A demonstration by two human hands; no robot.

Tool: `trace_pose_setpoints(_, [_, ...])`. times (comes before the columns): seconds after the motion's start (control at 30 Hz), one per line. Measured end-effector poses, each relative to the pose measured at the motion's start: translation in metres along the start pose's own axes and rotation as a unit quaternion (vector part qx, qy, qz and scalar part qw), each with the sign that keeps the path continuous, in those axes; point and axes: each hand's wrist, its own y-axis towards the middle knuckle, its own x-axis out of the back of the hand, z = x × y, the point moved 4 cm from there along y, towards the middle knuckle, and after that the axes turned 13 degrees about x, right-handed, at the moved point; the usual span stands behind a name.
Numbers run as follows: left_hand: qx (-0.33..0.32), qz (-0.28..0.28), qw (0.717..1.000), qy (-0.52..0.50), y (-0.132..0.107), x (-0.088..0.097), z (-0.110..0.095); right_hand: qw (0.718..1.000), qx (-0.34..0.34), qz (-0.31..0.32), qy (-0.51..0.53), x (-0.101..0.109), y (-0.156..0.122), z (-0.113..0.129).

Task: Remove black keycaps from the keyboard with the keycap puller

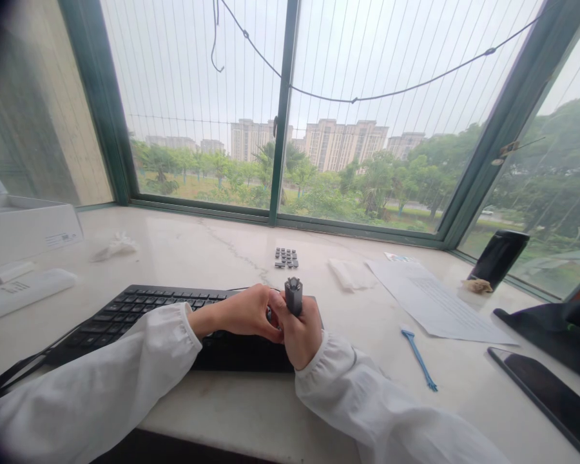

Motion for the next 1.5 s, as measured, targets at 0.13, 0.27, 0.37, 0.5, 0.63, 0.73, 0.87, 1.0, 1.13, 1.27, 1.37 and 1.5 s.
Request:
trace_pose_setpoints(0.13, [0.006,0.002,1.000,-0.004,-0.0001,0.0005,0.0005,1.000,0.013,0.008,-0.026,0.0011,-0.0012,0.0026])
trace_pose_setpoints(0.27, [0.014,-0.002,1.000,-0.005,0.0000,0.0010,0.0009,0.999,0.017,0.018,-0.047,0.0005,-0.0016,0.0045])
trace_pose_setpoints(0.37, [0.014,-0.005,1.000,-0.005,-0.0001,0.0010,0.0006,0.998,0.021,0.025,-0.060,-0.0001,-0.0016,0.0061])
trace_pose_setpoints(0.5, [0.013,-0.002,1.000,-0.003,-0.0006,0.0007,0.0005,0.998,0.020,0.021,-0.057,0.0004,-0.0013,0.0065])
trace_pose_setpoints(0.63, [0.015,-0.006,1.000,0.001,-0.0008,0.0013,0.0003,0.997,0.026,0.026,-0.065,0.0001,-0.0006,0.0059])
trace_pose_setpoints(0.73, [0.016,-0.004,1.000,0.004,-0.0005,0.0012,0.0002,0.998,0.023,0.021,-0.061,0.0005,-0.0001,0.0049])
trace_pose_setpoints(0.87, [0.009,0.002,1.000,0.003,0.0000,0.0008,0.0002,0.998,0.014,0.007,-0.055,0.0014,-0.0002,0.0039])
trace_pose_setpoints(1.0, [-0.001,-0.005,1.000,0.003,0.0001,0.0012,0.0003,0.997,0.018,0.001,-0.072,0.0017,-0.0022,0.0052])
trace_pose_setpoints(1.13, [0.006,-0.011,1.000,0.008,0.0003,0.0015,0.0011,0.995,0.026,0.011,-0.096,0.0009,-0.0045,0.0061])
trace_pose_setpoints(1.27, [0.011,-0.006,1.000,0.003,0.0003,0.0011,0.0015,0.993,0.023,0.014,-0.117,0.0000,-0.0053,0.0063])
trace_pose_setpoints(1.37, [0.013,-0.007,1.000,0.004,-0.0003,0.0016,0.0008,0.991,0.029,0.023,-0.132,-0.0015,-0.0052,0.0079])
trace_pose_setpoints(1.5, [0.013,-0.003,1.000,0.007,-0.0013,0.0027,-0.0007,0.989,0.037,0.025,-0.143,-0.0018,-0.0056,0.0100])
